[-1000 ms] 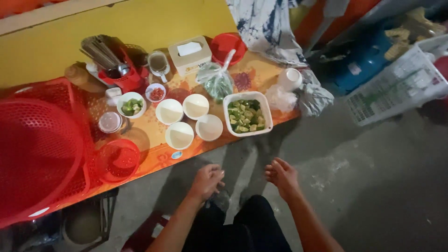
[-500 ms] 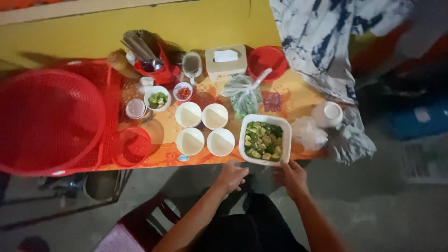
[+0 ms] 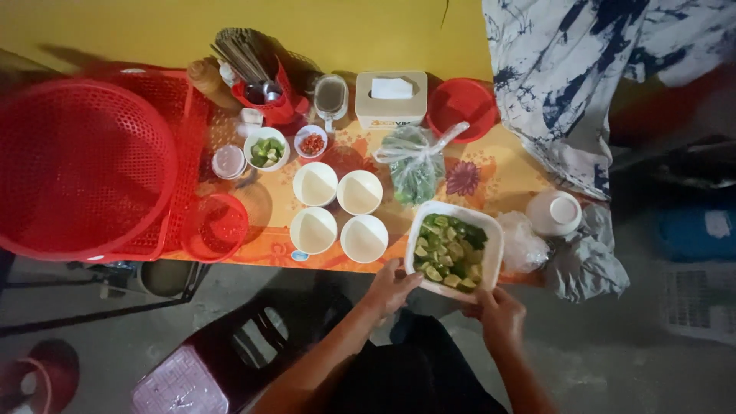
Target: The person is portioning lime wedges into several small bowls on a prep table.
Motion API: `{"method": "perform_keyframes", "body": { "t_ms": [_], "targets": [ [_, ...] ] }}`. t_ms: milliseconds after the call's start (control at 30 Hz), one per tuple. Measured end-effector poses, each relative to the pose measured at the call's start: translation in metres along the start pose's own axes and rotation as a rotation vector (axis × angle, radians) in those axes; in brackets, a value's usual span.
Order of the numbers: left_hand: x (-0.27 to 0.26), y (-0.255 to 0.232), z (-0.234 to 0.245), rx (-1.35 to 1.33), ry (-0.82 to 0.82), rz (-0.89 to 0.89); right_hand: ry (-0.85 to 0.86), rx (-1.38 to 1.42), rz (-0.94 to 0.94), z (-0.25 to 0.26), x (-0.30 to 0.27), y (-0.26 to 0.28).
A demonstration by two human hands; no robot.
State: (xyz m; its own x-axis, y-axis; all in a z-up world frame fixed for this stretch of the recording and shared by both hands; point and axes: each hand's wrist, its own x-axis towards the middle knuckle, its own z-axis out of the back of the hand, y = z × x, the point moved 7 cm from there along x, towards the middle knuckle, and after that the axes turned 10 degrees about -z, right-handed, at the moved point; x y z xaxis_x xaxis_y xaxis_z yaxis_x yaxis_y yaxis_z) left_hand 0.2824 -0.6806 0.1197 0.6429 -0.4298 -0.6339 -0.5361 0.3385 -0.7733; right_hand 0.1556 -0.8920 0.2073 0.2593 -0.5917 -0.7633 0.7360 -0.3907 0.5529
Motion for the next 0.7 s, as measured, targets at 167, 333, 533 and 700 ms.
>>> {"method": "perform_keyframes", "body": {
  "t_ms": [167, 333, 533, 700],
  "targets": [
    [0.005, -0.05, 0.015, -0.112, 0.101, -0.108, -0.055, 0.062, 0.075, -0.002, -0.023, 0.024],
    [0.025, -0.065, 0.082, -0.554, -0.11, -0.214, 0.021, -0.178, 0.324, -0.059, -0.035, 0.057],
    [0.051, -0.002, 0.221, -0.332, -0.625, -0.439, -0.006, -0.426, 0.649, -0.169, -0.04, 0.089],
    [-0.021, -0.091, 0.287, -0.108, -0.821, -0.65, 0.106, -0.439, 1.19, -0.273, -0.099, 0.15]
  ]
}}
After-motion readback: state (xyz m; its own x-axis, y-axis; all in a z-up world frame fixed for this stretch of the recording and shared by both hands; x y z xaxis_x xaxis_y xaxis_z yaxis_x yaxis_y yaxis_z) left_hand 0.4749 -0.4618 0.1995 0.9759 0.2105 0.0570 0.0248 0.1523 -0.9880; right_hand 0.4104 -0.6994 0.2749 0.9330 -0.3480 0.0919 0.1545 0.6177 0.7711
